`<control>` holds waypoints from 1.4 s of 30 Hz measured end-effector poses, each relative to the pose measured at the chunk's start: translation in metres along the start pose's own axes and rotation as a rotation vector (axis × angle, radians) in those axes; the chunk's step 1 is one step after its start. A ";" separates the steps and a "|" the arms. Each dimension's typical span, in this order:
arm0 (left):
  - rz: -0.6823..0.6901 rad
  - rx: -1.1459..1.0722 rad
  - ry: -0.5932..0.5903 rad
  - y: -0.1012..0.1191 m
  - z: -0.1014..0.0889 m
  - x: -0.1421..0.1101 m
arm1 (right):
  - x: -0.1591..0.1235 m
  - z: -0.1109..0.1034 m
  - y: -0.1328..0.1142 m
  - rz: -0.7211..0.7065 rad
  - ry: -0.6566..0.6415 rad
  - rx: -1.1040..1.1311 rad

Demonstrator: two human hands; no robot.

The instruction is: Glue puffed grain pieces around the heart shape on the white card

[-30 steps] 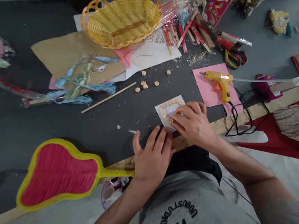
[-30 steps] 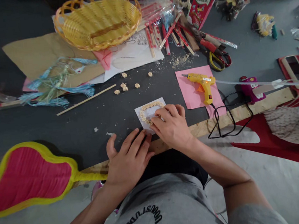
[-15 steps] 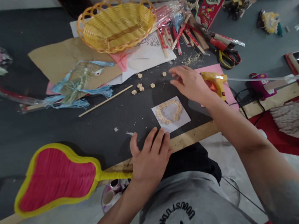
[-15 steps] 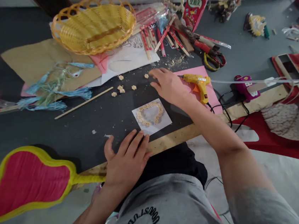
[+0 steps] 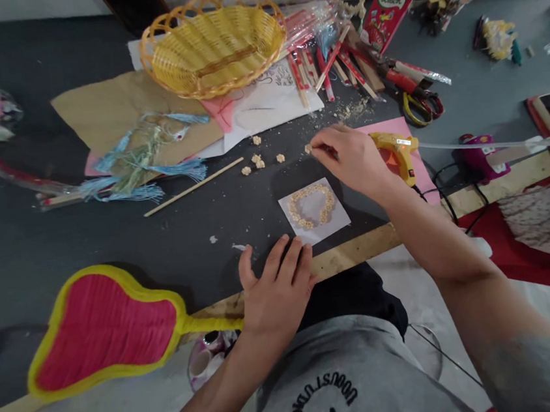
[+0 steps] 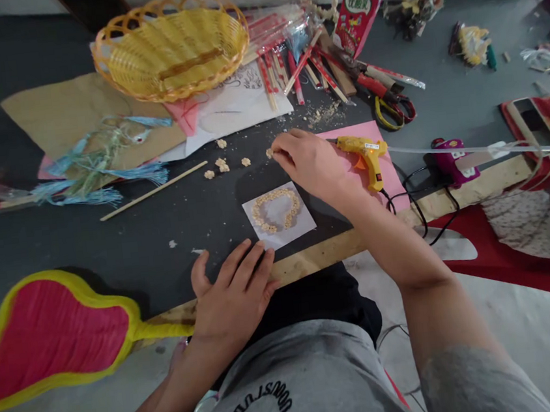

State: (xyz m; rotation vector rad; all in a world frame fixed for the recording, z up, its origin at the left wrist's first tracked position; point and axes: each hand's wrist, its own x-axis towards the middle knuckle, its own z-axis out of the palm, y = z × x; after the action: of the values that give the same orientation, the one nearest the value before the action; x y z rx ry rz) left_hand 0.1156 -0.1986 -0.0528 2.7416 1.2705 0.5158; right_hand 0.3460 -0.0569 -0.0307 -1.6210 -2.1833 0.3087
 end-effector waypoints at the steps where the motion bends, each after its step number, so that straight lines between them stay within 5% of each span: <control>1: -0.004 -0.004 -0.002 0.000 0.000 0.000 | -0.014 -0.004 -0.006 -0.028 0.021 0.018; 6: -0.022 -0.022 -0.044 0.000 -0.003 0.001 | -0.090 -0.002 -0.035 -0.144 0.030 -0.026; 10: -0.026 -0.044 -0.066 0.000 -0.004 0.002 | -0.120 0.009 -0.050 -0.169 0.009 -0.135; 20: -0.020 -0.041 -0.048 0.001 -0.003 0.001 | -0.123 0.019 -0.051 -0.065 0.047 -0.111; 42: -0.026 -0.040 -0.067 0.000 -0.003 0.001 | -0.123 0.029 -0.047 -0.099 0.111 -0.111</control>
State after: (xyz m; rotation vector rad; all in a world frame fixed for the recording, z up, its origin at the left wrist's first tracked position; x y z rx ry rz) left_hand 0.1157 -0.1981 -0.0495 2.6817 1.2647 0.4388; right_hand 0.3232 -0.1865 -0.0604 -1.5416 -2.2208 0.0686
